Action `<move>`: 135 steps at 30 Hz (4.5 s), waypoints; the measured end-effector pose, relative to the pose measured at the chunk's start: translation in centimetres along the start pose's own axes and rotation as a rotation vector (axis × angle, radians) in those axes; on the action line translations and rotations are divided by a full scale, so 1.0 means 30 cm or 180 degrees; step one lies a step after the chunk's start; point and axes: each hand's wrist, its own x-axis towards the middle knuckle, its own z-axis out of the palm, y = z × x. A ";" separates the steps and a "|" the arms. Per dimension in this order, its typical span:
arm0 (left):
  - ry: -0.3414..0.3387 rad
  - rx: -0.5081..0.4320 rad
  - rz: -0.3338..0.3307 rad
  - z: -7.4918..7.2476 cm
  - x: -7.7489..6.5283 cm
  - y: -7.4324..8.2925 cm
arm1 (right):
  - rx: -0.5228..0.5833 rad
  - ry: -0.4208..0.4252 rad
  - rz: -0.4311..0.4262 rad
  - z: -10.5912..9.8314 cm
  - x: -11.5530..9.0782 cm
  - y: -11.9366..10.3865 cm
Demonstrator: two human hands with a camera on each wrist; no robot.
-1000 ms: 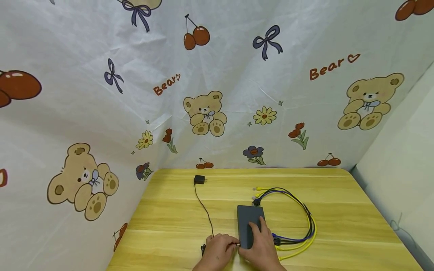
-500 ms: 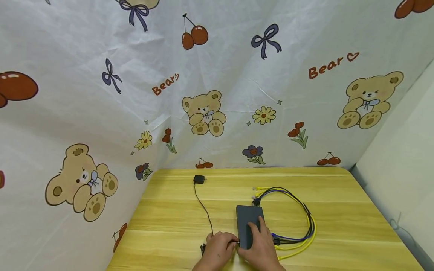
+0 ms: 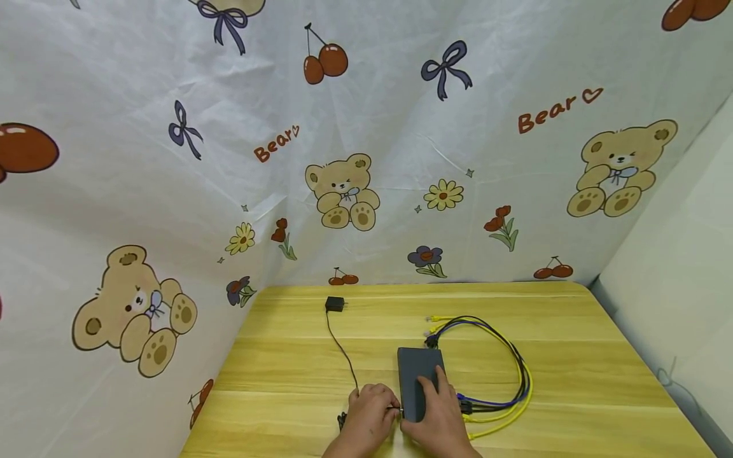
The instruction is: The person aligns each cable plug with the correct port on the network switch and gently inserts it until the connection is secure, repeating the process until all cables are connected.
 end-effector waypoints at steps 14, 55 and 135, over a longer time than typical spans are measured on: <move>0.0159 0.0171 0.0104 0.004 0.003 0.014 | -0.0081 -0.0038 -0.0037 0.008 0.004 -0.002; -0.0063 0.0179 -0.0328 0.022 0.000 -0.021 | -0.0172 -0.0350 -0.0019 -0.005 0.004 -0.015; -0.0794 0.0428 -0.0963 0.148 0.183 0.218 | -0.0810 0.0314 -0.0648 -0.174 0.083 0.213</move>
